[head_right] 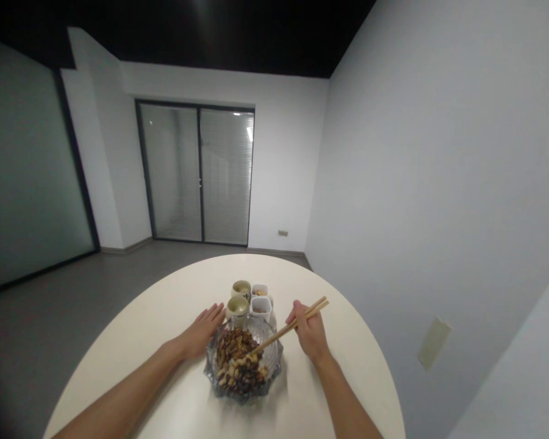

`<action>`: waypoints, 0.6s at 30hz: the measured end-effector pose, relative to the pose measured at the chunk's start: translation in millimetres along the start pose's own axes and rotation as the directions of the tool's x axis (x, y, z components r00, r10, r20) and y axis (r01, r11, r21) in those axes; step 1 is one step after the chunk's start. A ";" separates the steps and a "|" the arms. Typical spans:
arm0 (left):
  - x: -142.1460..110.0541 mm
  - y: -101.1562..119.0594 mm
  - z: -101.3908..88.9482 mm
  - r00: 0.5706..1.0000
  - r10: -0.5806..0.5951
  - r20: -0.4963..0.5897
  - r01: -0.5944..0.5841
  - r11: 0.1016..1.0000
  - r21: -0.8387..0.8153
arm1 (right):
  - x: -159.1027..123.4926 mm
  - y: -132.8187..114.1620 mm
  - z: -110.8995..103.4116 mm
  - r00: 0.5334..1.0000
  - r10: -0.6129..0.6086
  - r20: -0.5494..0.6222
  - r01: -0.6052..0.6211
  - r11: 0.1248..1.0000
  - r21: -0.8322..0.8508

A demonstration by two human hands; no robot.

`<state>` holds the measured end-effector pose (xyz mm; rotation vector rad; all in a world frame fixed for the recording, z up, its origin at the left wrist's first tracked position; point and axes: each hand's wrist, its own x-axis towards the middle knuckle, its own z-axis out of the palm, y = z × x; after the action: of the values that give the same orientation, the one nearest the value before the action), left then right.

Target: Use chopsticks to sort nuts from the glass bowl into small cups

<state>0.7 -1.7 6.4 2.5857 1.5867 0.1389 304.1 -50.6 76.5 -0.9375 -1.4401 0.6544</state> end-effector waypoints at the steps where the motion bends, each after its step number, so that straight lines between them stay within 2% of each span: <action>1: 0.0 0.0 0.0 1.000 0.000 0.001 0.000 1.000 0.005 | -0.3 0.0 0.1 1.000 0.015 0.001 -0.015 1.000 0.005; 6: 0.3 -0.4 0.3 1.000 0.006 0.014 -0.006 1.000 0.024 | -1.6 2.0 -0.2 0.999 0.052 -0.005 -0.052 0.999 -0.015; 13: -2.2 3.6 -5.9 0.999 -0.005 0.033 0.003 0.999 0.041 | 0.2 -2.9 -2.6 0.997 -0.062 -0.039 0.062 0.998 0.004; 18: -2.9 6.2 -9.1 0.999 -0.009 0.044 0.008 1.000 0.029 | 0.9 -9.9 -4.6 0.995 -0.057 -0.080 0.059 0.998 0.030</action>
<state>3.6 -6.7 16.2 2.5843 1.5958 0.0584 307.1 -55.4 85.8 -0.8835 -1.3774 0.5897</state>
